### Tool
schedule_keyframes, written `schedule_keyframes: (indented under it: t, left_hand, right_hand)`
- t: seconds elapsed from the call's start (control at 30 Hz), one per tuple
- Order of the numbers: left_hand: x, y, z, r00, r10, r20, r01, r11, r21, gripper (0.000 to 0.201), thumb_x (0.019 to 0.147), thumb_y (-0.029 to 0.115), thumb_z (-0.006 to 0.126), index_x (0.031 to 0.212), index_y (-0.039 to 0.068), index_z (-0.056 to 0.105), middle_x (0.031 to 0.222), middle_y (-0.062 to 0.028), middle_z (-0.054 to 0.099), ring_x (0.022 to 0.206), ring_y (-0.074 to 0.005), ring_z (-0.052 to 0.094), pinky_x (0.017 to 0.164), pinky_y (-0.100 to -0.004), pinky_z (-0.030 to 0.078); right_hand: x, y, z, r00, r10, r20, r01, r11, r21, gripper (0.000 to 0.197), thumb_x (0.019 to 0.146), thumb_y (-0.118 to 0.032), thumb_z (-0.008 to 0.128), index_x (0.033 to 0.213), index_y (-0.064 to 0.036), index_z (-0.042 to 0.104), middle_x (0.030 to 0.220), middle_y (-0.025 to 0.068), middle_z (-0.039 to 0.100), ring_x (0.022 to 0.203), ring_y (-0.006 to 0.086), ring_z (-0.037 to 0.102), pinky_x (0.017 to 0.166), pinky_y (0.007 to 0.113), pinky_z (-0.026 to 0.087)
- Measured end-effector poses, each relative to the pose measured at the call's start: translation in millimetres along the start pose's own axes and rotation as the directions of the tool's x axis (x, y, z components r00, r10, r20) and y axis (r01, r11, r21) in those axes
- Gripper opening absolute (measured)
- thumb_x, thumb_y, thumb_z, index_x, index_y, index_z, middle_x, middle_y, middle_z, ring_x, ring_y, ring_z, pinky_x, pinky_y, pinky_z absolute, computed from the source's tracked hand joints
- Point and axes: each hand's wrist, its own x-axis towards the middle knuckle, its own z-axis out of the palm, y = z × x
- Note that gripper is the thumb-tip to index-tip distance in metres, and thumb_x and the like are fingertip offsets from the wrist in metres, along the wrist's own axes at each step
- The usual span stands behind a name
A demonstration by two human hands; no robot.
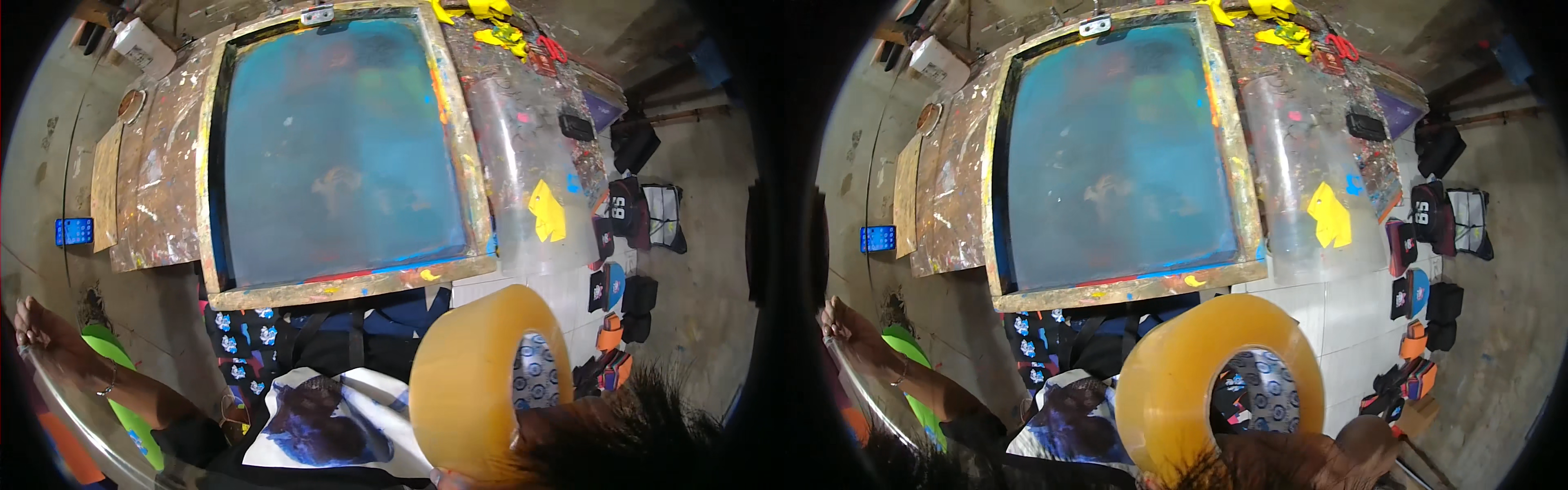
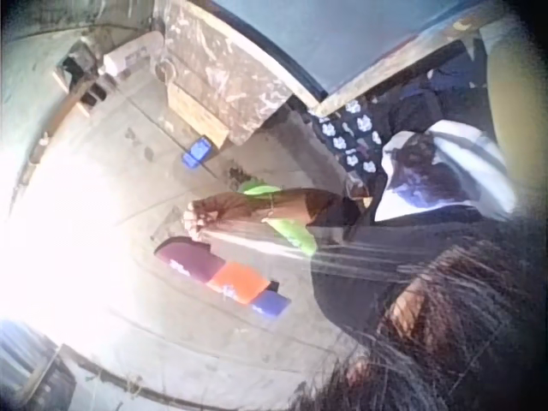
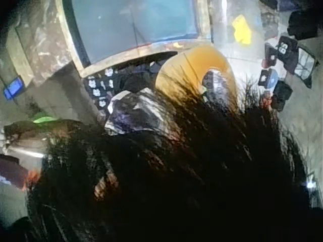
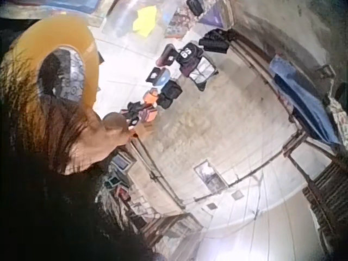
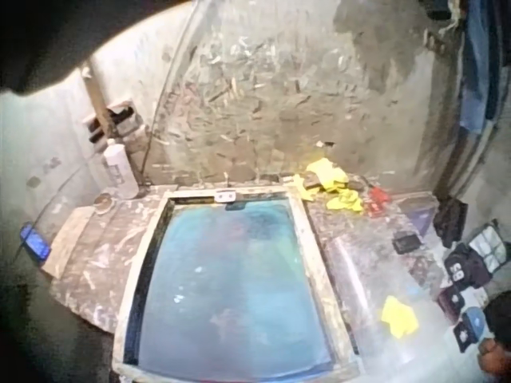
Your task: The person tapes the edges of a screen printing frame by pulling strips of clear tape from a roll and pressing them onto the mesh surface by hand.
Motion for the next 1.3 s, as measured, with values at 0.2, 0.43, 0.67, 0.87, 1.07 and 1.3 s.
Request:
schedule_keyframes:
  t: [0.2, 0.43, 0.67, 0.87, 1.07, 1.3]
  left_hand:
    - [10, -22, -24, 0.97, -0.23, 0.075, 0.239, 0.959, -0.15, 0.012, 0.095, 0.007, 0.061, 0.093, 0.004, 0.05, 0.086, -0.0021, 0.04, 0.086, -0.0165, 0.042, 0.092, -0.0331, 0.037]
    - [2, -60, 7, 0.964, -0.265, 0.008, 0.264, 0.96, -0.092, 0.022, 0.097, 0.016, 0.064, 0.087, 0.005, 0.049, 0.084, -0.0026, 0.035, 0.086, -0.0176, 0.04, 0.1, -0.0356, 0.039]
    - [-7, -55, 24, 0.943, -0.333, 0.003, 0.332, 0.939, -0.084, 0.028, 0.098, 0.024, 0.066, 0.091, 0.005, 0.047, 0.089, -0.002, 0.032, 0.087, -0.0171, 0.038, 0.098, -0.037, 0.039]
    - [-14, -40, 21, 0.954, -0.275, -0.12, 0.28, 0.959, 0.033, 0.025, 0.099, 0.019, 0.064, 0.09, 0.007, 0.045, 0.088, -0.0021, 0.032, 0.084, -0.017, 0.035, 0.092, -0.0351, 0.036]
    - [-19, -36, 9, 0.949, -0.305, -0.084, 0.31, 0.949, 0.054, 0.022, 0.099, 0.019, 0.063, 0.092, 0.008, 0.045, 0.089, -0.0026, 0.032, 0.084, -0.0174, 0.035, 0.093, -0.0376, 0.037]
    - [-12, -63, -57, 0.897, -0.381, -0.223, 0.426, 0.88, 0.21, 0.026, 0.104, 0.028, 0.054, 0.111, 0.003, 0.055, 0.118, -0.0078, 0.053, 0.121, -0.0234, 0.049, 0.114, -0.0439, 0.035]
  right_hand:
    - [-26, -1, -17, 0.954, 0.122, -0.272, -0.096, 0.99, 0.107, 0.024, 0.096, -0.023, 0.063, 0.102, -0.0035, 0.074, 0.09, 0.0138, 0.075, 0.068, 0.025, 0.073, 0.067, 0.035, 0.058]
    - [-46, 62, -120, 0.568, 0.15, -0.809, -0.518, 0.829, -0.21, 0.04, 0.1, -0.039, 0.057, 0.11, -0.0028, 0.07, 0.103, 0.0099, 0.069, 0.092, 0.0173, 0.064, 0.081, 0.031, 0.049]
    - [-7, 214, -220, 0.631, 0.276, -0.725, -0.502, 0.858, -0.11, 0.029, 0.092, -0.005, 0.063, 0.12, 0.0018, 0.064, 0.116, 0.0087, 0.067, 0.107, 0.0186, 0.061, 0.097, 0.03, 0.044]
    - [7, 325, -218, 0.71, 0.28, -0.646, -0.666, 0.565, -0.487, 0.032, 0.087, -0.011, 0.066, 0.118, -0.0056, 0.068, 0.116, 0.0195, 0.067, 0.112, 0.039, 0.062, 0.098, 0.041, 0.047]
    - [33, 322, -211, 0.716, 0.327, -0.617, -0.689, 0.478, -0.545, 0.035, 0.085, -0.017, 0.067, 0.118, -0.0081, 0.07, 0.115, 0.0206, 0.068, 0.113, 0.0394, 0.062, 0.096, 0.044, 0.048]
    - [18, 324, -217, 0.749, 0.287, -0.597, -0.647, 0.511, -0.566, 0.026, 0.088, -0.016, 0.063, 0.11, -0.0039, 0.073, 0.12, 0.0177, 0.067, 0.116, 0.0354, 0.061, 0.102, 0.042, 0.046]
